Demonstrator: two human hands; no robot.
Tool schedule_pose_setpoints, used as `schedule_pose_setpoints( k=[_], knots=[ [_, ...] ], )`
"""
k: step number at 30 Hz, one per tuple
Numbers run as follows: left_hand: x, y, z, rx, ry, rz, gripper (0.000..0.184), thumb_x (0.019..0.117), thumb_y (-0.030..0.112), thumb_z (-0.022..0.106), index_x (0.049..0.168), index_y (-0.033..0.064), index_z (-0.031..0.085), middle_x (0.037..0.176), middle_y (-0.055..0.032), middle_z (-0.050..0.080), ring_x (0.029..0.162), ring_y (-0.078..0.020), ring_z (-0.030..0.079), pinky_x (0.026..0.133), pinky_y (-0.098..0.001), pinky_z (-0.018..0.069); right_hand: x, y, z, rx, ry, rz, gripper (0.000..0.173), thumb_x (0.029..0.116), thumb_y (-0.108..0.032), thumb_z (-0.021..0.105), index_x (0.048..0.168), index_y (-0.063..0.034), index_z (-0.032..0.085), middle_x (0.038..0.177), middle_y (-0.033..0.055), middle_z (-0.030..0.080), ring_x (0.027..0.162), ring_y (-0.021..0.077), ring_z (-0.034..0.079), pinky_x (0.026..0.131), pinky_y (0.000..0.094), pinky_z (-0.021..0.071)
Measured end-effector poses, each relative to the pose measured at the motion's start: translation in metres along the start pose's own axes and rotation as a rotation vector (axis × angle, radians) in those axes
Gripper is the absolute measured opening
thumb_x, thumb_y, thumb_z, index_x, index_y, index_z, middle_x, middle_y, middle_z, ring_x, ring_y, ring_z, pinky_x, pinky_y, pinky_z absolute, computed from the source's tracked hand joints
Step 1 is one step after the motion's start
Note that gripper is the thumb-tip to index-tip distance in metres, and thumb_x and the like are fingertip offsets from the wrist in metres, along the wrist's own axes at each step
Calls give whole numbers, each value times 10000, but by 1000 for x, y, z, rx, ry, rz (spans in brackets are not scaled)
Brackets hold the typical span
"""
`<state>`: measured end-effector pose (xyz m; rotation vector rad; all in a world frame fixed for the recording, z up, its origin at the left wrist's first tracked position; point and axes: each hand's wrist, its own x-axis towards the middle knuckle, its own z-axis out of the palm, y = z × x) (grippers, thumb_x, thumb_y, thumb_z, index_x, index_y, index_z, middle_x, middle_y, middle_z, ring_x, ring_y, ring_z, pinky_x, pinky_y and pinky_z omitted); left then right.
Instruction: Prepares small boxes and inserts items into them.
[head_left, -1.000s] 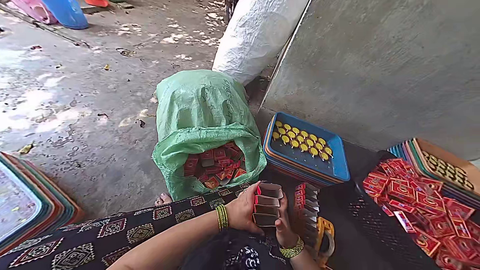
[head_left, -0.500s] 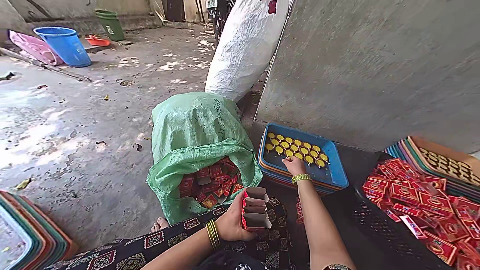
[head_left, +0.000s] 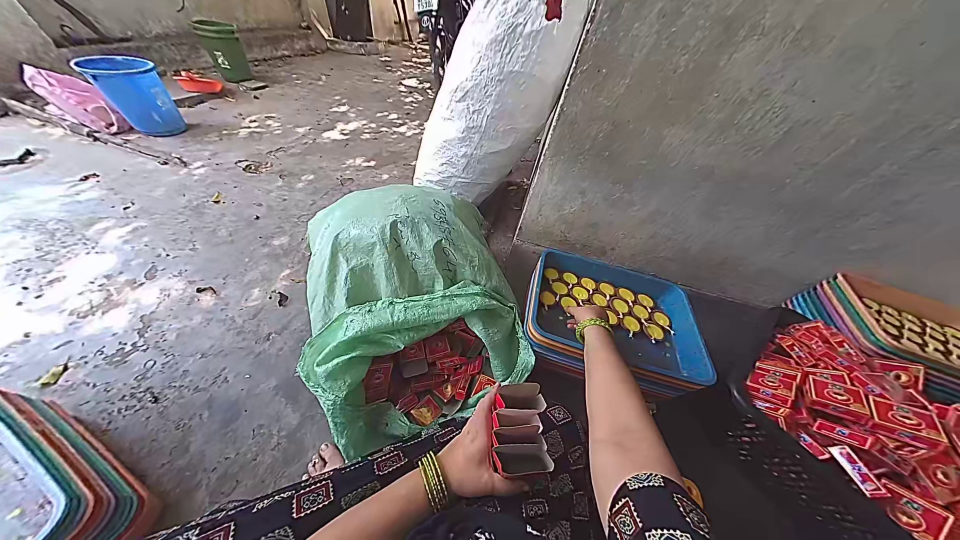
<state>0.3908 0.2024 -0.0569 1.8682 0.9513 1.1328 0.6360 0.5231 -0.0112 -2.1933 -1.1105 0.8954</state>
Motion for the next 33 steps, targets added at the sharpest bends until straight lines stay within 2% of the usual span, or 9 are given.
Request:
schedule_pose_setpoints(
  k=[7, 13, 16, 21, 24, 26, 29, 31, 33],
  knots=[
    [-1, 1, 2, 21, 11, 1, 1481, 559, 470, 969, 1587, -48, 38, 1575, -260, 351, 1463, -238, 403, 1225, -369, 355, -12, -1, -5, 103, 23, -27, 277, 878, -176, 759, 1066, 9, 674, 816, 46, 702, 636, 93, 655, 642, 262, 557],
    [-2, 1, 4, 34, 14, 2, 1475, 572, 479, 958, 1588, -53, 31, 1579, -282, 328, 1471, -269, 387, 1225, -390, 348, -9, 1, -9, -134, 1, -75, 533, 899, -426, 778, 1172, 17, 664, 936, 89, 729, 715, 132, 710, 718, 309, 599],
    [-1, 3, 3, 36, 5, -5, 1464, 577, 463, 961, 1587, -52, 34, 1577, -274, 340, 1474, -254, 386, 1231, -375, 340, -3, 0, -3, -132, 25, -73, 424, 895, -339, 776, 1134, -2, 683, 932, 74, 735, 747, 143, 711, 764, 338, 586],
    [0, 1, 2, 22, 10, -10, 1474, 569, 468, 962, 1591, -41, 30, 1567, -266, 359, 1463, -255, 401, 1225, -381, 350, -8, -3, 0, 49, 115, -67, 304, 834, -248, 802, 1006, -18, 703, 799, 46, 688, 663, 132, 642, 682, 330, 543],
    [0, -1, 1, 9, -1, 1, 1475, 569, 467, 965, 1586, -56, 33, 1573, -274, 348, 1467, -256, 395, 1232, -377, 340, -46, -16, -22, -317, 133, -236, 346, 857, -312, 777, 1038, -18, 750, 1103, 198, 720, 1087, 339, 669, 962, 564, 493],
    [0, 1, -1, -2, -9, -22, 1487, 555, 464, 970, 1590, -49, 33, 1575, -276, 342, 1465, -262, 396, 1223, -384, 347, -78, -16, -33, -363, 138, -416, 280, 868, -294, 779, 1013, -55, 759, 1061, 202, 724, 1070, 379, 667, 942, 609, 484],
    [2, 2, -1, 6, -7, -24, 1490, 544, 440, 978, 1589, -42, 31, 1569, -260, 357, 1463, -245, 401, 1225, -365, 347, -129, 7, -48, -119, 89, -789, 192, 870, -259, 813, 957, -95, 767, 885, 67, 754, 822, 198, 718, 785, 461, 585],
    [1, 2, 0, 12, -8, -36, 1493, 547, 453, 975, 1590, -47, 30, 1568, -272, 351, 1461, -262, 402, 1220, -376, 352, -170, 24, -60, 115, -27, -1061, 178, 876, -212, 801, 979, -73, 760, 914, 21, 762, 813, 88, 727, 747, 302, 629],
    [1, -2, 1, -2, 2, -19, 1486, 554, 463, 971, 1584, -58, 35, 1565, -277, 354, 1458, -259, 408, 1219, -377, 357, -207, 37, -71, 334, -199, -1260, 170, 871, -119, 806, 996, -18, 750, 970, 56, 765, 843, 115, 739, 747, 289, 647]
  ],
)
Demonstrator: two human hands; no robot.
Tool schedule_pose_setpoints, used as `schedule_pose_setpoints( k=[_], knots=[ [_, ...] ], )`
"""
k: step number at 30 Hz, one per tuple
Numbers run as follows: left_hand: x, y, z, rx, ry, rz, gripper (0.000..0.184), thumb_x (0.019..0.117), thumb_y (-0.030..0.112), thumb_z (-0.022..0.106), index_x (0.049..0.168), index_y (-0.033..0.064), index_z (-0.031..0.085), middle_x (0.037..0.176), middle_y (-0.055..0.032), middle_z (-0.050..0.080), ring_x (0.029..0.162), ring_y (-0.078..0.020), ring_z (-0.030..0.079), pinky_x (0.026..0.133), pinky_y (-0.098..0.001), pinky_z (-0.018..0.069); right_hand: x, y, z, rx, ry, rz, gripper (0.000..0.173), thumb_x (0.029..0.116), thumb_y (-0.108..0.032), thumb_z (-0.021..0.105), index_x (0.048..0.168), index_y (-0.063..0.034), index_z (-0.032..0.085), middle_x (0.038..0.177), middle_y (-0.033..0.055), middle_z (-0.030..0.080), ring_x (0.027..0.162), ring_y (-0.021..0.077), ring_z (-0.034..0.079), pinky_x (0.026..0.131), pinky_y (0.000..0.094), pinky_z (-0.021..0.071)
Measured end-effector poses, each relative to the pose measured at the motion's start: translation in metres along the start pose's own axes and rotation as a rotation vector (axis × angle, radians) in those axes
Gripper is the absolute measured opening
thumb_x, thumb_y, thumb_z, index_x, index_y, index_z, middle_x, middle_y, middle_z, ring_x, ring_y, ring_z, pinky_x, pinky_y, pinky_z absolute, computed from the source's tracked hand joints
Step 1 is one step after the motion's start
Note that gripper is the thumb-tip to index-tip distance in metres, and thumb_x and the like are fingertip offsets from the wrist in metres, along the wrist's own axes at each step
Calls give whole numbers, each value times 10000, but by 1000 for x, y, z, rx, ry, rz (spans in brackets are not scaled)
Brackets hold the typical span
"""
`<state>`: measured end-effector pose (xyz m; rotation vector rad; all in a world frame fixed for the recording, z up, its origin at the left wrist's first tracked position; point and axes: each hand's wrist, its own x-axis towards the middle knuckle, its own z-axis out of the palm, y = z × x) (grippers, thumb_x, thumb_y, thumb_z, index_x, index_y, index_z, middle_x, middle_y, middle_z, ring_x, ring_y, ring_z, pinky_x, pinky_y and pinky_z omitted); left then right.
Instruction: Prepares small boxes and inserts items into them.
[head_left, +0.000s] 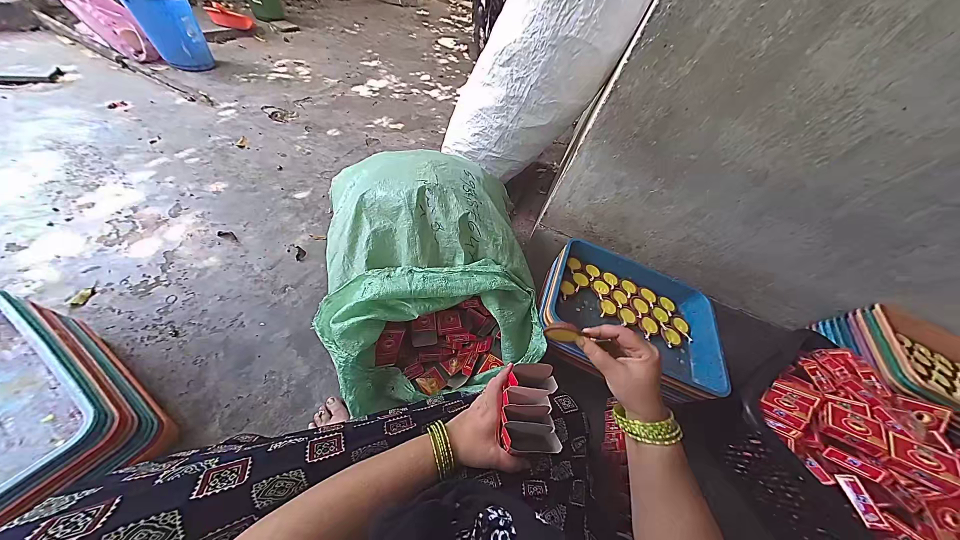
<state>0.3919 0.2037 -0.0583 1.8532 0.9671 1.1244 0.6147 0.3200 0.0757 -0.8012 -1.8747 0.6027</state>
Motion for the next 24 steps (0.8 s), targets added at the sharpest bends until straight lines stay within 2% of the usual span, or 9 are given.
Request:
schedule_pose_setpoints(
  k=[3, 7, 9, 11, 14, 17, 20, 22, 24],
  knots=[
    [-1, -2, 1, -5, -1, 28, 1487, 566, 463, 968, 1587, -54, 17, 1572, -267, 351, 1464, -249, 400, 1225, -374, 349, -22, -26, 1, 71, -140, -143, 139, 860, -75, 811, 986, -46, 761, 977, 57, 759, 893, 152, 736, 808, 333, 649],
    [-3, 2, 0, 10, 7, 22, 1472, 565, 462, 969, 1588, -38, 36, 1555, -238, 392, 1441, -214, 432, 1206, -358, 377, -33, -35, 12, -262, -315, -176, 86, 900, -202, 780, 972, -158, 796, 966, -59, 765, 1010, 80, 698, 954, 301, 574],
    [-3, 2, 1, -11, 17, 34, 1458, 563, 436, 978, 1584, -37, 50, 1546, -231, 407, 1431, -200, 446, 1202, -354, 386, -28, -28, 15, -213, -341, -138, 124, 913, -226, 786, 1004, -144, 804, 986, -45, 771, 1002, 75, 705, 947, 294, 584],
    [-2, 1, 1, -13, 10, 30, 1457, 557, 435, 980, 1585, -31, 59, 1550, -229, 403, 1433, -209, 445, 1203, -361, 388, -15, -15, 13, -60, -315, -67, 119, 919, -191, 786, 991, -98, 800, 975, -3, 772, 924, 83, 726, 862, 283, 623],
    [-2, 1, 1, -14, -4, -5, 1459, 557, 440, 977, 1589, -35, 61, 1557, -251, 386, 1439, -231, 438, 1203, -369, 383, 11, 12, 8, 102, -302, 130, 113, 899, -134, 795, 965, -42, 787, 941, 38, 778, 851, 102, 740, 795, 283, 638],
    [-1, -1, -1, -10, -11, -16, 1455, 563, 443, 974, 1591, -27, 57, 1558, -252, 380, 1440, -236, 435, 1203, -377, 381, 43, 53, 7, -272, -236, 388, 192, 933, -292, 748, 970, -107, 785, 893, 11, 761, 793, 98, 716, 773, 327, 609],
    [-1, -2, 0, -24, -11, -25, 1450, 561, 449, 975, 1592, -22, 70, 1554, -244, 393, 1439, -236, 437, 1203, -381, 385, 80, 107, 14, -653, -209, 731, 369, 1003, -390, 642, 1090, -46, 745, 1055, 178, 735, 1025, 325, 695, 948, 555, 516],
    [-1, -1, -1, -33, -20, -51, 1452, 559, 448, 974, 1596, -15, 69, 1558, -240, 391, 1439, -237, 437, 1199, -387, 384, 100, 130, 23, -792, -268, 903, 492, 1041, -440, 558, 1197, 5, 701, 1238, 245, 680, 1230, 377, 621, 1062, 583, 443],
    [-1, -1, -1, -41, -26, -59, 1445, 558, 440, 977, 1593, -11, 75, 1551, -234, 400, 1434, -233, 443, 1198, -379, 388, 113, 151, 33, -826, -290, 1017, 558, 1028, -466, 556, 1212, 44, 688, 1308, 260, 648, 1293, 374, 587, 1095, 567, 425]
  ],
)
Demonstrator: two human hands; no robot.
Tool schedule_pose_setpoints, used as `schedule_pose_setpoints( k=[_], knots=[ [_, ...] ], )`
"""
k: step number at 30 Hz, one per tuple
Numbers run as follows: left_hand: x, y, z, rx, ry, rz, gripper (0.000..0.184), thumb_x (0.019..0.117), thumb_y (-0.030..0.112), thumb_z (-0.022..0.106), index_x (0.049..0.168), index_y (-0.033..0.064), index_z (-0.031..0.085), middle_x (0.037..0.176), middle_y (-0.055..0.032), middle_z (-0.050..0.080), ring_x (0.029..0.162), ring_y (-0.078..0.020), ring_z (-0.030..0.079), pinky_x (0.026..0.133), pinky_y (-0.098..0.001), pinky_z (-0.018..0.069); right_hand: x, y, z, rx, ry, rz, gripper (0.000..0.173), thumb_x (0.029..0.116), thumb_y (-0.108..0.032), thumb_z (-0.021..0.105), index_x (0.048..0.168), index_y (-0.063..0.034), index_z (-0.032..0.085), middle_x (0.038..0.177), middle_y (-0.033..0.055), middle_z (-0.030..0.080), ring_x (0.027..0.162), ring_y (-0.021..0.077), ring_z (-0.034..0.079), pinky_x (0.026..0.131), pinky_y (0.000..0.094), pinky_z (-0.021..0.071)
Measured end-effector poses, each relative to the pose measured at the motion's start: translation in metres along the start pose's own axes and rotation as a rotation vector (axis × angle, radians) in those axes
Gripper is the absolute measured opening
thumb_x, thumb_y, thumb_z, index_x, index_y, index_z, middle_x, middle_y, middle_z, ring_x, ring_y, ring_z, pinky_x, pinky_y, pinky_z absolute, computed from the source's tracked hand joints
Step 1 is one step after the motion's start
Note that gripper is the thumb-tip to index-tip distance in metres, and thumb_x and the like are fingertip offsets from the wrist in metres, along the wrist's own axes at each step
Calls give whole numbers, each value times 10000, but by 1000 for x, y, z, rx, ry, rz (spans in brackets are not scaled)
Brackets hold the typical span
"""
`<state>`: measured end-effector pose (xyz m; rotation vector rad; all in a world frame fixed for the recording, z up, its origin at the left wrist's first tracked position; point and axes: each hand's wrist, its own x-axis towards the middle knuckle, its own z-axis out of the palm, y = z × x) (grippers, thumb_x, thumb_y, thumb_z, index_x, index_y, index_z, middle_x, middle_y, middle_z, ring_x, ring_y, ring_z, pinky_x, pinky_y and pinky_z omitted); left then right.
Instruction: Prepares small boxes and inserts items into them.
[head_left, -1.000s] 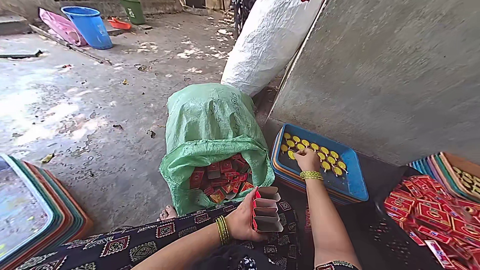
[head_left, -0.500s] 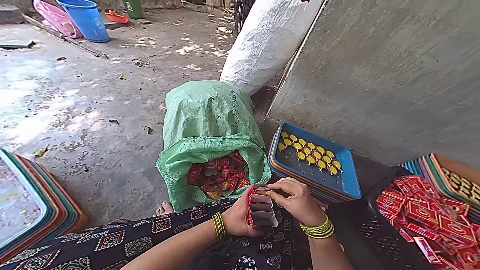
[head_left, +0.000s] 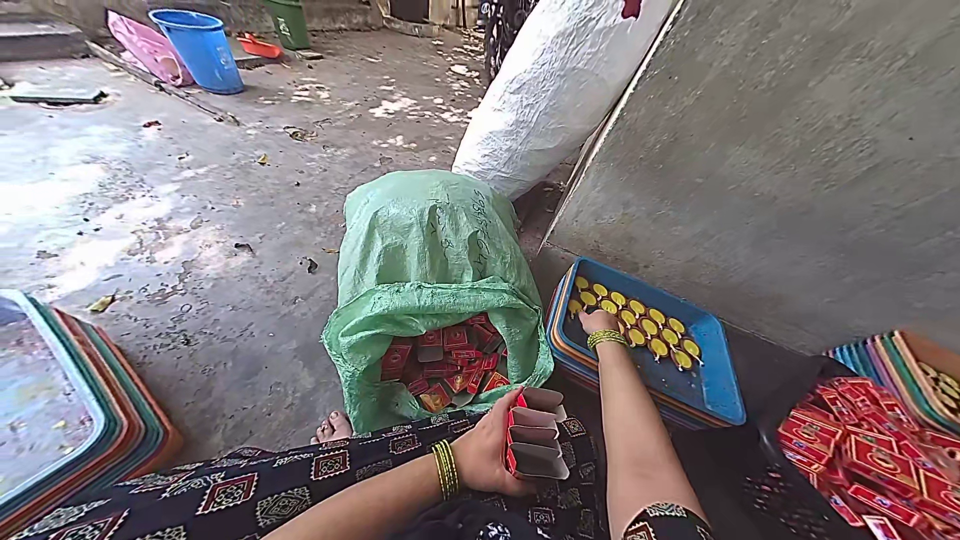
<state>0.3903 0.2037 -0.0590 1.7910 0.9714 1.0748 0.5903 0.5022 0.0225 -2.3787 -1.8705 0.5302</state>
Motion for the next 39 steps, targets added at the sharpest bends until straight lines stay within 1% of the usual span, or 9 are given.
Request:
schedule_pose_setpoints(
  k=[8, 10, 12, 14, 16, 20, 23, 28, 39],
  knots=[
    [1, 0, -1, 9, 25, 26, 1405, 563, 428, 976, 1582, -23, 120, 1529, -237, 425, 1414, -229, 465, 1190, -372, 400, 24, 1, 18, 484, 133, 178, 446, 843, -320, 788, 1108, 25, 690, 1048, 174, 710, 926, 271, 706, 860, 470, 569],
    [1, -3, -1, 13, 26, 41, 1406, 568, 441, 973, 1583, -21, 118, 1526, -235, 429, 1413, -225, 466, 1188, -371, 405, 2, 3, 0, 315, 222, 59, 327, 864, -340, 753, 973, -32, 750, 948, 144, 743, 887, 278, 718, 851, 519, 553],
    [1, -5, 0, 4, 32, 56, 1410, 563, 443, 974, 1581, -27, 119, 1530, -238, 425, 1412, -231, 468, 1184, -380, 411, -41, 8, -18, 312, 332, -114, 287, 889, -301, 755, 1014, -42, 750, 947, 165, 737, 930, 337, 700, 867, 584, 522],
    [1, -7, 2, 14, 36, 62, 1410, 575, 463, 967, 1583, -21, 108, 1538, -232, 416, 1417, -228, 463, 1187, -381, 408, -87, 23, -25, 439, 456, -403, 263, 888, -248, 764, 1028, -32, 708, 850, 103, 717, 773, 235, 688, 733, 475, 557],
    [1, -6, 2, 17, 36, 49, 1419, 570, 466, 966, 1587, -18, 103, 1540, -236, 411, 1420, -231, 459, 1190, -378, 403, -133, 40, -29, 606, 470, -734, 243, 906, -207, 735, 1052, -22, 676, 885, 48, 714, 758, 105, 693, 670, 309, 601],
    [0, -3, 3, 34, 35, 41, 1412, 579, 470, 962, 1588, -14, 102, 1539, -224, 420, 1423, -227, 456, 1191, -383, 403, -214, 66, -34, 705, 352, -1135, 168, 932, -165, 746, 1051, -55, 701, 1004, 45, 726, 876, 98, 707, 729, 269, 629],
    [-1, -2, 4, 29, 37, 70, 1403, 589, 462, 959, 1583, -23, 97, 1524, -230, 433, 1410, -217, 470, 1183, -376, 413, -244, 76, -25, 530, 321, -1256, 117, 917, -160, 759, 1031, -137, 743, 1005, 1, 739, 993, 126, 696, 893, 321, 601],
    [-4, 3, 5, 50, 49, 51, 1390, 589, 445, 961, 1576, -25, 103, 1510, -223, 449, 1391, -188, 489, 1168, -351, 426, -255, 71, -16, 317, 345, -1319, 87, 946, -175, 744, 1021, -155, 784, 995, -15, 744, 1015, 113, 684, 919, 273, 568],
    [-1, -2, 3, 62, 42, 94, 1378, 589, 429, 965, 1574, -41, 124, 1518, -248, 429, 1408, -226, 471, 1182, -368, 411, -240, 60, -17, 333, 157, -1344, 102, 944, -216, 757, 1030, -179, 797, 974, -36, 741, 1007, 101, 672, 923, 284, 557]
  ],
)
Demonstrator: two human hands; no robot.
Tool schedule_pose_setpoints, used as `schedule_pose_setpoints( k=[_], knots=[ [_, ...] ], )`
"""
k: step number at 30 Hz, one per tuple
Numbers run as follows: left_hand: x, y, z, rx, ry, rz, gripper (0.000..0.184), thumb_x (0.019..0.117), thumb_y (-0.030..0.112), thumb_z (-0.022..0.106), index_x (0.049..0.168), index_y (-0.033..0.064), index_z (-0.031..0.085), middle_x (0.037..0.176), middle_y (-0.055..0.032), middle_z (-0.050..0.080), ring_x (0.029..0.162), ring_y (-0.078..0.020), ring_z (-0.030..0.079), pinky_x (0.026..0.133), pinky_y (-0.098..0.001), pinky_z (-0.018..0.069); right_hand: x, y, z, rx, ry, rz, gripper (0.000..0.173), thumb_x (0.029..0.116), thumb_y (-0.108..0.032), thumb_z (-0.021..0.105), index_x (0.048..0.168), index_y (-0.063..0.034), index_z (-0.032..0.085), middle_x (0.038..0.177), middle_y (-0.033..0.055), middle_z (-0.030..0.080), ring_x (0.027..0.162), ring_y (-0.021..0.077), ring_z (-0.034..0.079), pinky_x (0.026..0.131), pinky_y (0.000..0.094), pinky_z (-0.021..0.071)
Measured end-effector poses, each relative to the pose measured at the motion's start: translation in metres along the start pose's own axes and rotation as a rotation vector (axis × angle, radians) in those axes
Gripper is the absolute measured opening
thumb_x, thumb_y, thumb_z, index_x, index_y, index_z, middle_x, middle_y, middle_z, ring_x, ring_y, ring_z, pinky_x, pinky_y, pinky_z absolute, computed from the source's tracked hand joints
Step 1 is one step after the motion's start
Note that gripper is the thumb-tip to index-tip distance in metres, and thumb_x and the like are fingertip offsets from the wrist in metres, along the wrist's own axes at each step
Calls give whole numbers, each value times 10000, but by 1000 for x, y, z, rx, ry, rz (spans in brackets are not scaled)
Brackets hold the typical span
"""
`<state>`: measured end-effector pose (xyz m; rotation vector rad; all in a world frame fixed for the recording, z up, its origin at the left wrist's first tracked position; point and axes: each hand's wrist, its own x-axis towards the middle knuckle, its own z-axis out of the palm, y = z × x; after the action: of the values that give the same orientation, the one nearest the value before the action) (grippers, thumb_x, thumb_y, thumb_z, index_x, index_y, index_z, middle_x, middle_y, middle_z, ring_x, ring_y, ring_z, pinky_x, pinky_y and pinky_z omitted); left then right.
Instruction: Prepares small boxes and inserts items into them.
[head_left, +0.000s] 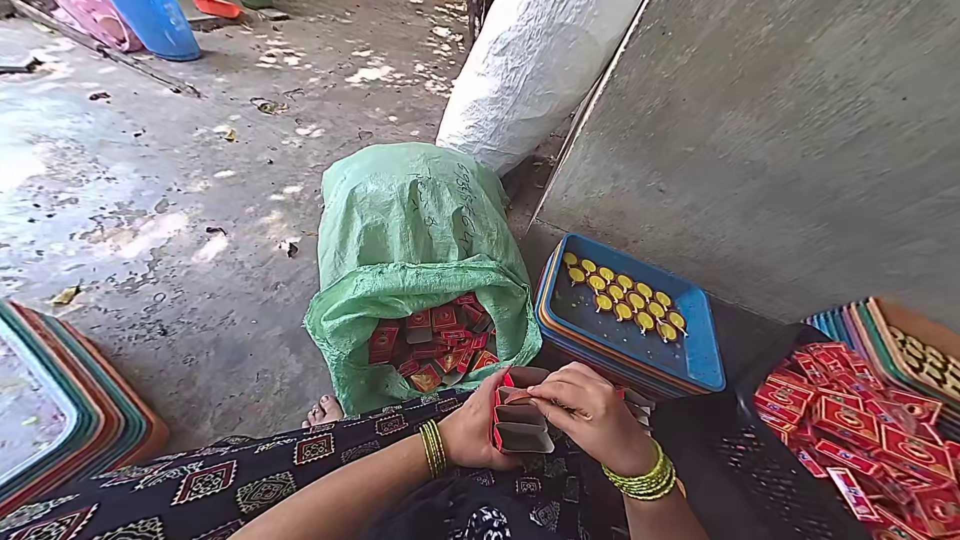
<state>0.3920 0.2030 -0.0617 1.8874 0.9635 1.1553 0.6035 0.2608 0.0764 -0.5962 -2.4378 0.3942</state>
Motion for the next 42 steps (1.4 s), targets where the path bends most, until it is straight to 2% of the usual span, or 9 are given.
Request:
schedule_pose_setpoints(
  k=[6, 9, 12, 15, 22, 27, 30, 33, 42],
  knots=[
    [1, 1, -1, -17, -10, -7, 1391, 588, 440, 967, 1580, -31, 114, 1515, -228, 448, 1400, -214, 483, 1179, -372, 422, 5, 39, -9, -56, 94, 277, 252, 973, -365, 711, 1071, -148, 794, 1043, 5, 752, 957, 99, 701, 837, 308, 607],
    [0, 1, -1, -24, -23, -24, 1392, 584, 441, 966, 1582, -22, 113, 1523, -221, 442, 1406, -219, 475, 1184, -378, 415, 14, 109, -27, -323, 86, 791, 333, 1013, -407, 612, 1065, -119, 772, 1028, 89, 746, 960, 228, 712, 872, 473, 576],
    [0, 1, -1, -33, -25, -32, 1410, 579, 454, 965, 1586, -23, 100, 1535, -232, 426, 1420, -232, 461, 1193, -385, 400, 28, 194, -39, -362, -213, 1288, 576, 1062, -480, 500, 1247, 37, 672, 1279, 289, 647, 1259, 428, 593, 1081, 617, 417],
    [1, 2, -1, -34, -20, -31, 1404, 573, 432, 972, 1580, -26, 107, 1518, -225, 446, 1413, -218, 468, 1192, -369, 399, 28, 265, -30, -305, -224, 1454, 610, 1073, -492, 438, 1233, 49, 669, 1227, 243, 681, 1130, 356, 668, 1022, 554, 478],
    [3, 1, -2, -47, -28, -74, 1412, 573, 440, 972, 1587, -22, 104, 1522, -230, 441, 1417, -224, 463, 1194, -371, 399, 35, 288, -14, 100, 435, 1599, 394, 906, -208, 743, 1204, 26, 634, 955, 109, 679, 718, 149, 648, 704, 315, 553],
    [3, -1, -3, -50, -28, -58, 1416, 562, 441, 974, 1578, -38, 113, 1518, -239, 438, 1420, -234, 457, 1198, -369, 391, 42, 195, -38, -265, 377, 1236, 306, 906, -248, 743, 1065, 11, 711, 1000, 223, 711, 957, 378, 678, 892, 608, 500],
    [3, -1, -4, -35, -26, -60, 1411, 569, 443, 969, 1580, -37, 109, 1524, -246, 427, 1422, -241, 455, 1195, -371, 392, 26, 119, -31, -225, 456, 709, 278, 975, -221, 671, 1146, -4, 645, 977, 141, 700, 849, 236, 689, 765, 440, 574],
    [3, -1, -2, -39, -23, -55, 1405, 576, 449, 964, 1577, -42, 108, 1525, -245, 426, 1422, -234, 453, 1196, -370, 392, 6, 42, -20, -64, 441, 285, 230, 1003, -199, 659, 1130, -7, 665, 1050, 106, 705, 971, 157, 699, 864, 347, 613],
    [-3, 8, 1, 38, 7, 4, 1376, 596, 446, 958, 1575, -40, 123, 1495, -241, 468, 1400, -250, 483, 1181, -396, 414, -27, -36, -2, -123, 72, -26, 135, 1008, -214, 666, 1116, -197, 745, 1016, -4, 705, 1070, 150, 657, 1002, 374, 531]
  ],
)
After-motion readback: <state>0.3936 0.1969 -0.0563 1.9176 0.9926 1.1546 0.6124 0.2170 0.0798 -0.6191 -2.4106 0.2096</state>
